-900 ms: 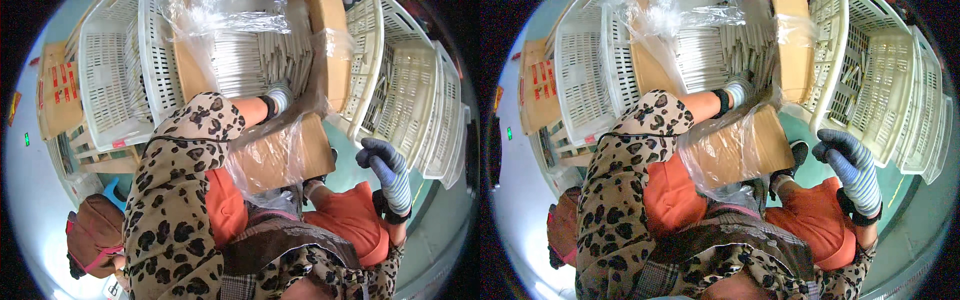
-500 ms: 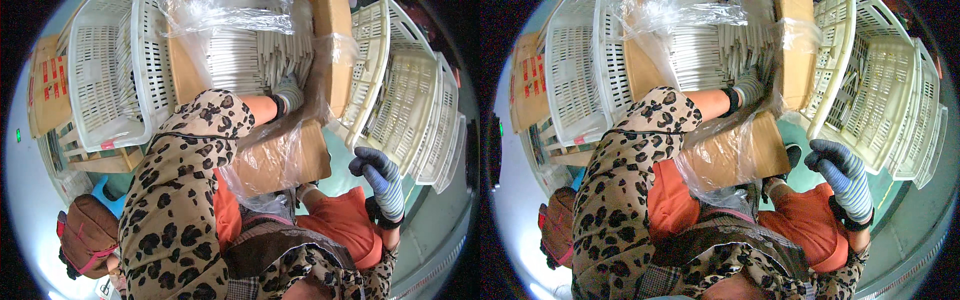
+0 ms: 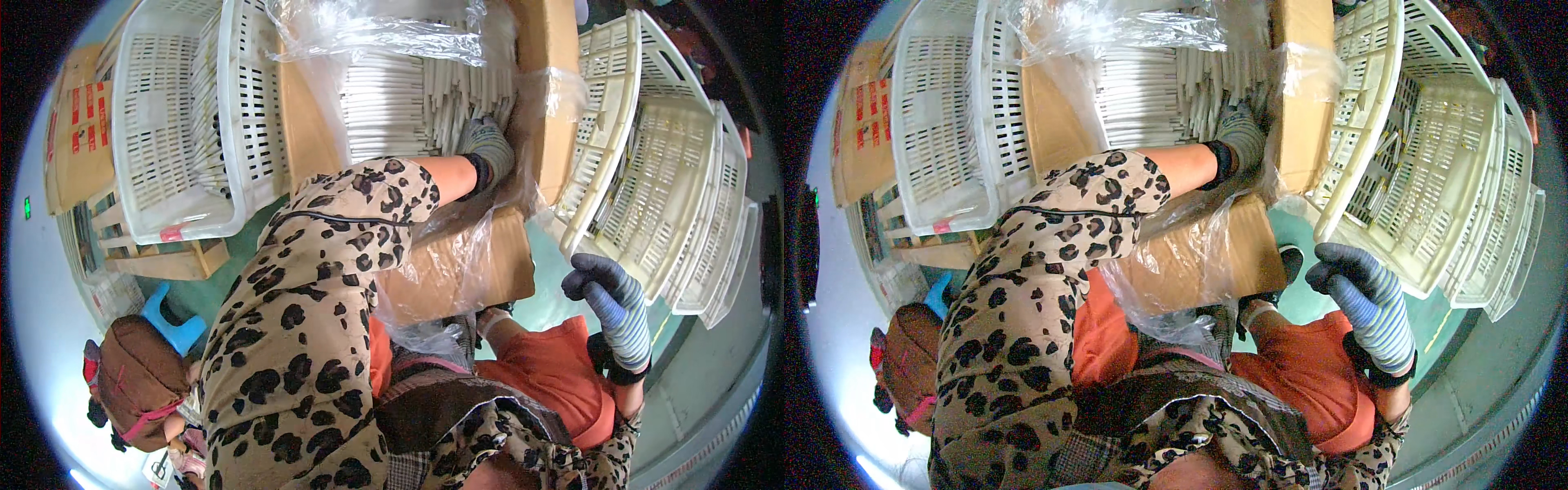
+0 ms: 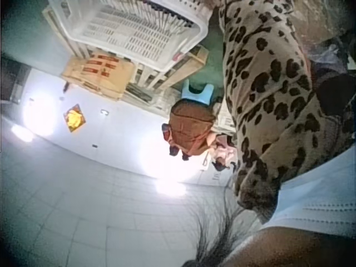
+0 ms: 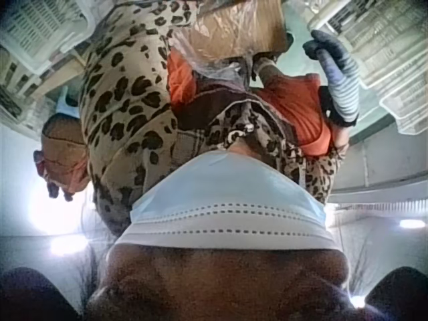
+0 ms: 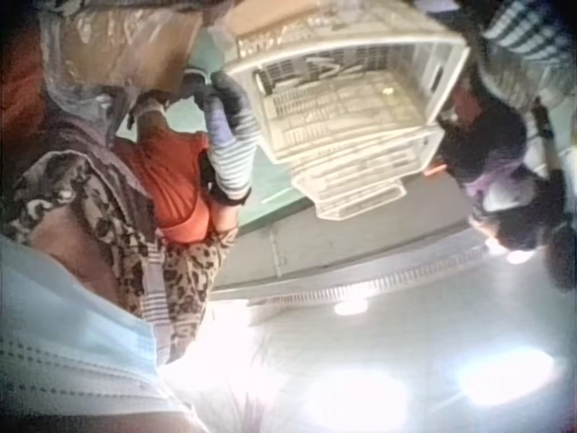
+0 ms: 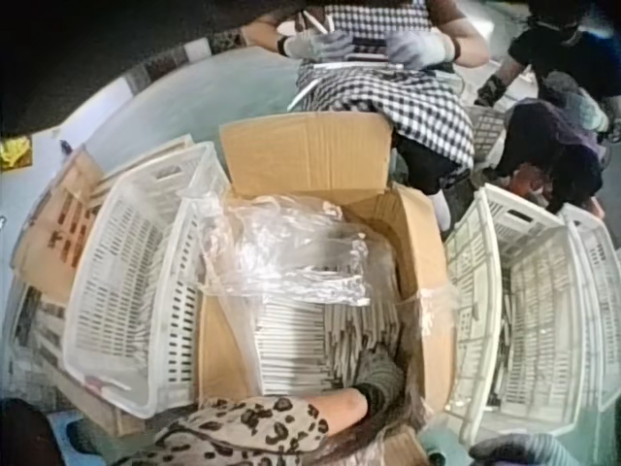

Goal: Attaching metal mouthpieces to white tube bodies and organizing the assembled parts into plastic bins.

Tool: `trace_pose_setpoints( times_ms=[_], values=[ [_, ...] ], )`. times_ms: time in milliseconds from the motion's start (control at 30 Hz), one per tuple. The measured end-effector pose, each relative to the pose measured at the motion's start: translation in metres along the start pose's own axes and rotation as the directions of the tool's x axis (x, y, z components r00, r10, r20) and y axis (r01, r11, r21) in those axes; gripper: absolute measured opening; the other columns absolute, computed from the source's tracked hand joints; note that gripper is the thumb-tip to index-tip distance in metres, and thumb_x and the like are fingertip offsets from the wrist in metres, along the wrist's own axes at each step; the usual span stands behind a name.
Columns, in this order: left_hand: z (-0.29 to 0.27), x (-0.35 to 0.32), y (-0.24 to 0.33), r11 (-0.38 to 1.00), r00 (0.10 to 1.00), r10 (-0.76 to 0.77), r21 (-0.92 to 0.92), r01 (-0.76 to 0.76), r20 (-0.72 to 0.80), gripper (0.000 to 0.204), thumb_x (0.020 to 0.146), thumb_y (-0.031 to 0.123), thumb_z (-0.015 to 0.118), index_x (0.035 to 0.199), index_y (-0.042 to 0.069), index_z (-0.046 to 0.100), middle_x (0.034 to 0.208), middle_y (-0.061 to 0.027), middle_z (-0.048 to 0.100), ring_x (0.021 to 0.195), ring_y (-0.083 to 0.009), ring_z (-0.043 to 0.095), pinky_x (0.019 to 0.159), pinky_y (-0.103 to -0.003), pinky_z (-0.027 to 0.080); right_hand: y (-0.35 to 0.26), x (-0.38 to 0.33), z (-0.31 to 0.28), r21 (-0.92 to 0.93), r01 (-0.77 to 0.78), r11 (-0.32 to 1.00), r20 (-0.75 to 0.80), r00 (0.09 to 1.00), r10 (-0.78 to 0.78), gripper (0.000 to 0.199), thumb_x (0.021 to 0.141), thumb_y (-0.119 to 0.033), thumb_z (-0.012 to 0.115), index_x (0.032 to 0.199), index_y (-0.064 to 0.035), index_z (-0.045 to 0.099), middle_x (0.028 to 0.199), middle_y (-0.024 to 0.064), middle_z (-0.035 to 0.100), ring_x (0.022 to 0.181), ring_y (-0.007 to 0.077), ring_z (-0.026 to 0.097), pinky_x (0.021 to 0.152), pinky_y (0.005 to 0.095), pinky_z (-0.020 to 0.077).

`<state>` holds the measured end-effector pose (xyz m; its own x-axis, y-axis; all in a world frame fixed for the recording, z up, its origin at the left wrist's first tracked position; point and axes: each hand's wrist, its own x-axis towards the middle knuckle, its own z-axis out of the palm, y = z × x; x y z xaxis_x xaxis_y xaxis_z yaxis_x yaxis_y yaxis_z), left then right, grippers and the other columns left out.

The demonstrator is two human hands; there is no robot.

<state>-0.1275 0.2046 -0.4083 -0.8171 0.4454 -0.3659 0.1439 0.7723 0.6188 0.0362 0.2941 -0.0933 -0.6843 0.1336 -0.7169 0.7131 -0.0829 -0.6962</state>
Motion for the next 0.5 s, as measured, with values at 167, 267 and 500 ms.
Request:
trace_pose_setpoints(
  times_ms=[167, 267, 500],
  values=[
    [0.011, 0.016, 0.008, 0.96, 0.974, -0.174, -0.194, 0.201, 0.145, 0.04, 0.095, 0.016, 0.03, 0.133, 0.01, 0.039, 0.129, -0.0111, 0.048, 0.117, -0.0299, 0.046, 0.098, -0.034, 0.034, 0.0, -0.002, -0.001, -0.036, -0.032, 0.999, -0.016, 0.999, 0.032, 0.034, 0.087, -0.015, 0.057, 0.115, 0.0023, 0.053, 0.094, 0.0087, 0.064, 0.087, 0.0149, 0.059, 0.083, 0.0287, 0.0464],
    [0.037, 0.023, -0.009, 0.98, 0.963, 0.198, 0.047, -0.193, -0.185, 0.042, 0.095, 0.021, 0.031, 0.135, 0.009, 0.037, 0.136, -0.0083, 0.04, 0.122, -0.026, 0.042, 0.1, -0.029, 0.034, -0.002, 0.002, 0.004, -0.011, -0.011, 1.0, 0.033, 0.999, 0.011, 0.033, 0.087, -0.014, 0.057, 0.115, 0.0024, 0.053, 0.094, 0.0088, 0.064, 0.087, 0.0152, 0.059, 0.083, 0.029, 0.0465],
    [0.045, 0.018, -0.027, 0.574, 0.651, 0.748, 0.62, -0.535, -0.131, 0.039, 0.09, 0.018, 0.038, 0.127, 0.009, 0.047, 0.128, -0.011, 0.047, 0.114, -0.0248, 0.048, 0.094, -0.034, 0.038, -0.001, 0.006, 0.008, -0.01, -0.037, 0.999, 0.029, 0.999, 0.038, 0.032, 0.087, -0.012, 0.055, 0.116, 0.0021, 0.053, 0.094, 0.0092, 0.064, 0.089, 0.0156, 0.059, 0.083, 0.0292, 0.0466]
  ],
)
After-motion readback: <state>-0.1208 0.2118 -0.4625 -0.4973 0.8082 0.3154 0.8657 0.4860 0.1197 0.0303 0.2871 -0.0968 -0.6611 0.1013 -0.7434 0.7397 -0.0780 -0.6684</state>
